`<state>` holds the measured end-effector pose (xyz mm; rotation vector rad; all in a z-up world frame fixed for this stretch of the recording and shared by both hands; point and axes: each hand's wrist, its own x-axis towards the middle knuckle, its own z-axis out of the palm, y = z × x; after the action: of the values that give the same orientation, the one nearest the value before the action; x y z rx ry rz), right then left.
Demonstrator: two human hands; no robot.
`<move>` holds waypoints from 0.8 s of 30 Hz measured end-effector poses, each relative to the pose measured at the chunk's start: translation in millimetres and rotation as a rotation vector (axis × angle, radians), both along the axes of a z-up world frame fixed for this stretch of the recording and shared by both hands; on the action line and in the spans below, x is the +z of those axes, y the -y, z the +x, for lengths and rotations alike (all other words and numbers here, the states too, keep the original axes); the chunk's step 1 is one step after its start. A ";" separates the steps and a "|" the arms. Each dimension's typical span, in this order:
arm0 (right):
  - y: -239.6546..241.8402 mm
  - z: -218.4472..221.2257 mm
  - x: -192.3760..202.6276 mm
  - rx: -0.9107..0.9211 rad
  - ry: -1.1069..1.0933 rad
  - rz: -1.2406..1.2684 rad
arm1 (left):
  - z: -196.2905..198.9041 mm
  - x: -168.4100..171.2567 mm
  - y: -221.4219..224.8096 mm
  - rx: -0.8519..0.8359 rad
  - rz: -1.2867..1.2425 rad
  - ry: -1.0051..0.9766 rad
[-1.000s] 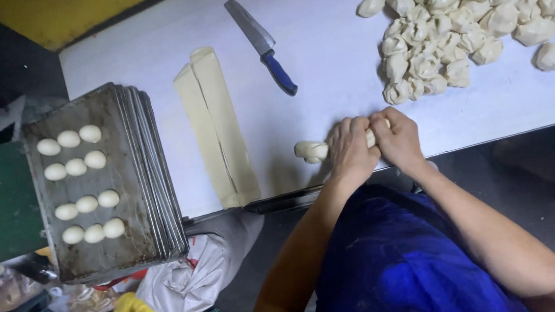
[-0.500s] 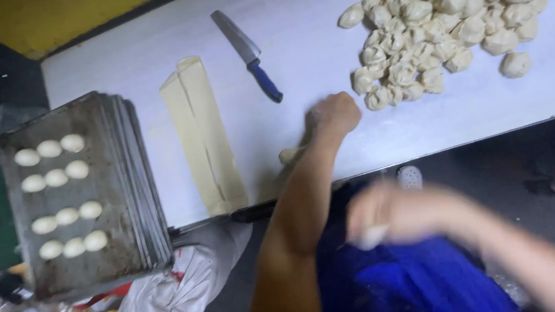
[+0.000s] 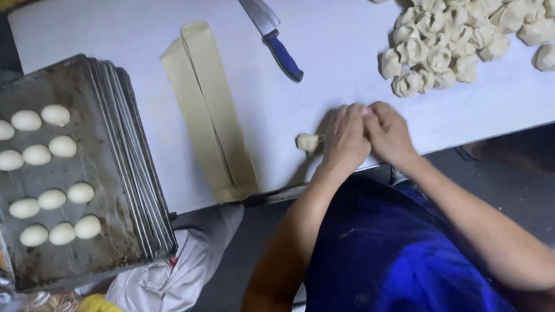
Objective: Cutting dough into strips, rolling them into ropes, and portioning them into small balls for baking.
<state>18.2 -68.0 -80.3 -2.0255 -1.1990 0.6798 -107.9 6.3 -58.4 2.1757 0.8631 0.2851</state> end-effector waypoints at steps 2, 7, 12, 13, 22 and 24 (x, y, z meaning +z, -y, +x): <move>-3.2 -14.6 -1.0 -0.133 -0.181 -0.101 | -19.3 27.9 4.3 0.129 -0.064 0.069; -7.6 15.3 21.6 -0.066 -0.059 -0.190 | 17.9 51.8 16.2 0.116 -0.193 -0.148; 15.1 62.2 29.5 -0.081 -0.346 -0.220 | 55.5 29.1 -24.9 -0.054 -0.100 -0.404; 41.0 48.7 68.7 0.121 -0.277 -0.135 | 59.4 23.5 -37.4 0.007 -0.103 -0.483; 13.8 73.9 162.8 0.287 0.187 0.290 | 25.2 52.0 -10.0 -0.039 0.060 -0.569; -1.1 84.8 113.8 0.285 0.537 0.341 | 4.2 57.9 -10.4 0.112 0.048 -0.581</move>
<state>103.0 -66.9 33.5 -1.8098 -1.7973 0.0299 -103.7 16.7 -0.5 2.2904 1.3043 -0.2960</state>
